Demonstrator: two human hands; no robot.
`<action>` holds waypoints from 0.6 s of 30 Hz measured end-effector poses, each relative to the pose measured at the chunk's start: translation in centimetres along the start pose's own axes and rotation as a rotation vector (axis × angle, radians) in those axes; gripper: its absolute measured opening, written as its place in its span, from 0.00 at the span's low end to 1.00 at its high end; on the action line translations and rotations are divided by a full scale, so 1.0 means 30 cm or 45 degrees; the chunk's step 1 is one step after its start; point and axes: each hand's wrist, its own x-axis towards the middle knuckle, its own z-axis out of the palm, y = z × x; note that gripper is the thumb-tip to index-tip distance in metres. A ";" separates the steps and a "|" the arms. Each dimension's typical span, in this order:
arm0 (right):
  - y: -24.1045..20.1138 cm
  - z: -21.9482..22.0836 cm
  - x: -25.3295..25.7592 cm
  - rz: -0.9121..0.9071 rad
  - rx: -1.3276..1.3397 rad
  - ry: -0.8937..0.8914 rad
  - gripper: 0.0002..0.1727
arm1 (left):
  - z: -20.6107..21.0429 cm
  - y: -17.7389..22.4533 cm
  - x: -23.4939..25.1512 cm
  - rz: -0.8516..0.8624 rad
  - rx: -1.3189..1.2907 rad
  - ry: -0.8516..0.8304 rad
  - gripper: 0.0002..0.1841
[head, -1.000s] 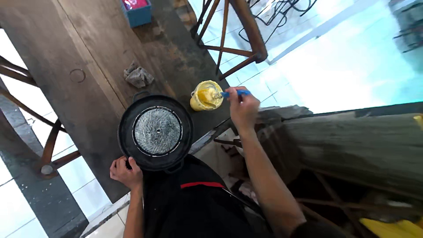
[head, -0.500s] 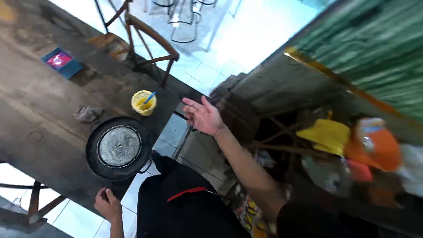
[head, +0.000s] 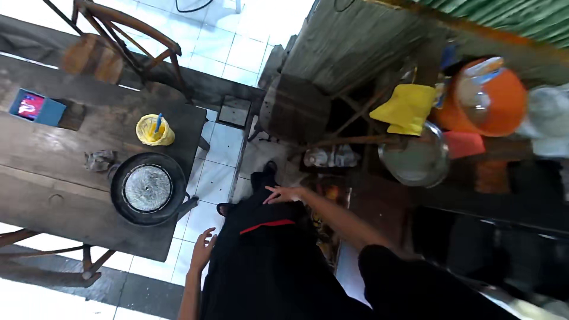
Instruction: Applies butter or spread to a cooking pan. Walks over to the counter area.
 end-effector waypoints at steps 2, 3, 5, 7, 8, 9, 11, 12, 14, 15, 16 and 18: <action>0.082 0.013 -0.027 0.004 0.189 0.143 0.21 | 0.014 0.112 0.015 -0.176 -0.065 -0.122 0.26; 0.122 0.008 -0.044 0.018 0.283 0.222 0.20 | 0.031 0.183 0.030 -0.219 -0.129 -0.174 0.27; 0.192 -0.045 -0.092 0.109 0.309 0.336 0.19 | 0.063 0.336 0.058 -0.208 -0.277 -0.299 0.28; 0.210 -0.118 -0.187 0.309 0.286 0.388 0.21 | 0.077 0.557 0.053 -0.231 -0.316 -0.370 0.28; 0.220 -0.158 -0.235 0.383 0.314 0.413 0.25 | 0.088 0.699 0.050 -0.267 -0.277 -0.380 0.28; 0.231 -0.199 -0.276 0.414 0.377 0.451 0.32 | 0.106 0.799 0.086 -0.290 -0.188 -0.404 0.27; 0.251 -0.232 -0.308 0.337 0.514 0.543 0.38 | 0.144 0.825 0.261 -0.312 0.156 -0.499 0.27; 0.261 -0.217 -0.296 0.237 0.574 0.578 0.35 | 0.151 0.796 0.371 -0.317 0.400 -0.538 0.28; 0.288 -0.205 -0.277 0.151 0.609 0.625 0.24 | 0.179 0.834 0.570 -0.288 0.796 -0.543 0.31; 0.287 -0.210 -0.292 0.199 0.611 0.622 0.23 | 0.204 0.915 0.637 -0.247 0.908 -0.550 0.32; 0.284 -0.224 -0.310 0.257 0.611 0.624 0.23 | 0.239 1.025 0.695 -0.172 0.972 -0.560 0.32; 0.254 -0.241 -0.371 0.356 0.625 0.654 0.25 | 0.330 1.296 0.756 0.134 1.021 -0.588 0.29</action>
